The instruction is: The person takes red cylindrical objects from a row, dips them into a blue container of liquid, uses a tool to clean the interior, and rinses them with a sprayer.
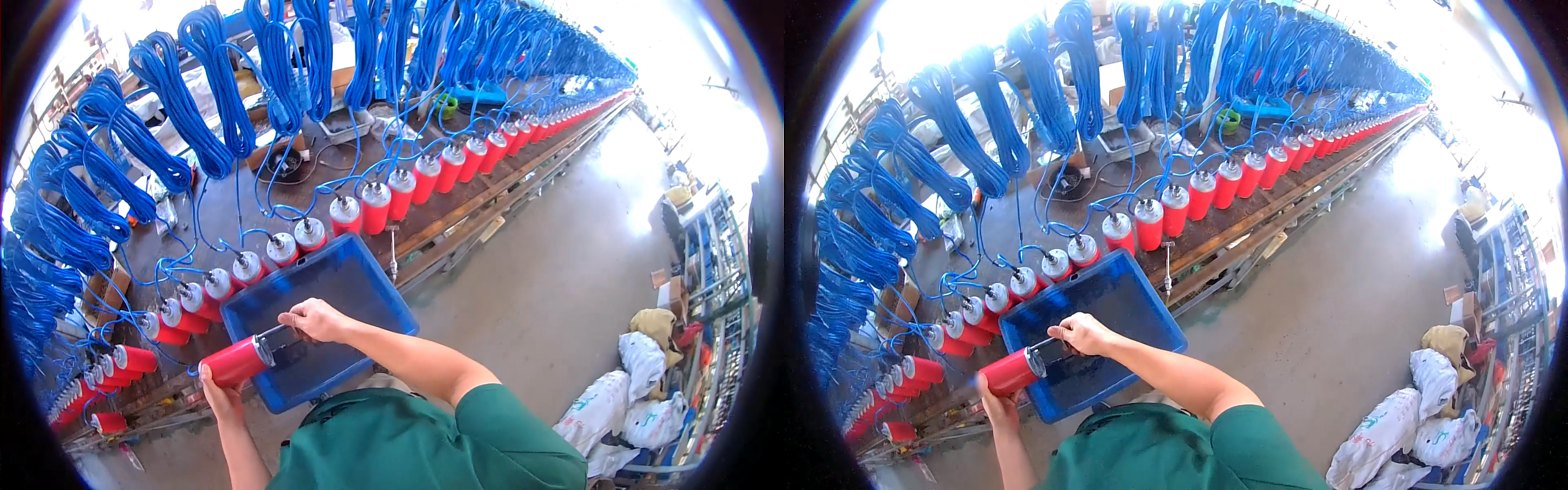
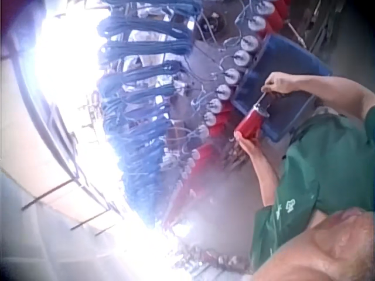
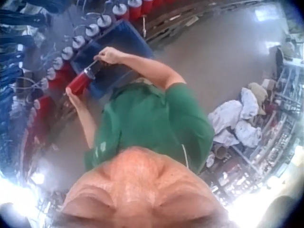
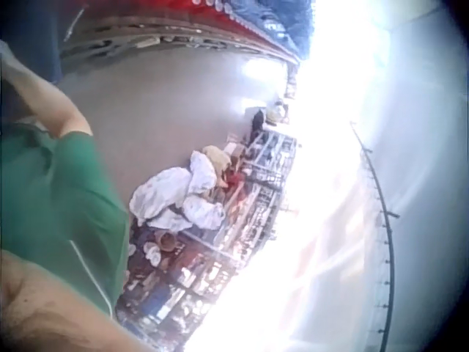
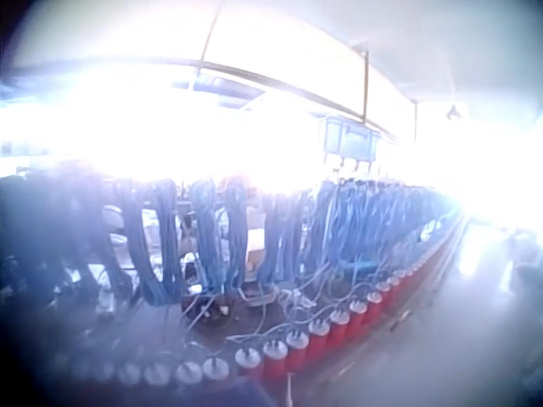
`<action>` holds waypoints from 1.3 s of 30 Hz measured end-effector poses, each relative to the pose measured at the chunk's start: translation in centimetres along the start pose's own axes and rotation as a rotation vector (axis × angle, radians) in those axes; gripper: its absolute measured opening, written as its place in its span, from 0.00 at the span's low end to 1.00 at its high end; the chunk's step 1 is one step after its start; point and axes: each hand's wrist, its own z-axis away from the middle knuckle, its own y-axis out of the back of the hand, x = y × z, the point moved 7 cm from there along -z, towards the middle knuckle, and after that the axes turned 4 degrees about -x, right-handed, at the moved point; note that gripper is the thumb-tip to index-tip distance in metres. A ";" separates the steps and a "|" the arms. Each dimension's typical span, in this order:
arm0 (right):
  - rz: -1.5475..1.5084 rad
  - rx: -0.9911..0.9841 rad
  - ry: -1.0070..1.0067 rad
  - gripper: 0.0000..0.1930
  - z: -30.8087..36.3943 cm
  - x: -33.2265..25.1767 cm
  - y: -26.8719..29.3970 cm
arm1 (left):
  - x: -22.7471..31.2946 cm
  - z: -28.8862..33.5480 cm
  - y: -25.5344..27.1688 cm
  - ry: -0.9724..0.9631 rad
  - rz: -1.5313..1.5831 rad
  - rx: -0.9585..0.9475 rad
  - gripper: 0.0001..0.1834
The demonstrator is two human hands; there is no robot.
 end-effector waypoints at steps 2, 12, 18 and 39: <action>0.311 0.149 0.235 0.25 0.5 -1.5 1.2 | 0.2 0.5 -0.5 0.000 -0.002 0.021 0.37; 0.620 0.854 -0.223 0.21 4.6 13.5 25.9 | 0.2 1.3 -1.4 0.001 0.070 0.122 0.32; 0.777 0.780 -0.302 0.25 1.2 18.3 25.4 | 0.8 1.4 -1.5 -0.010 0.032 0.082 0.32; -0.823 0.603 0.516 0.11 21.2 -0.7 15.0 | 1.8 1.8 -3.2 0.010 0.048 0.012 0.32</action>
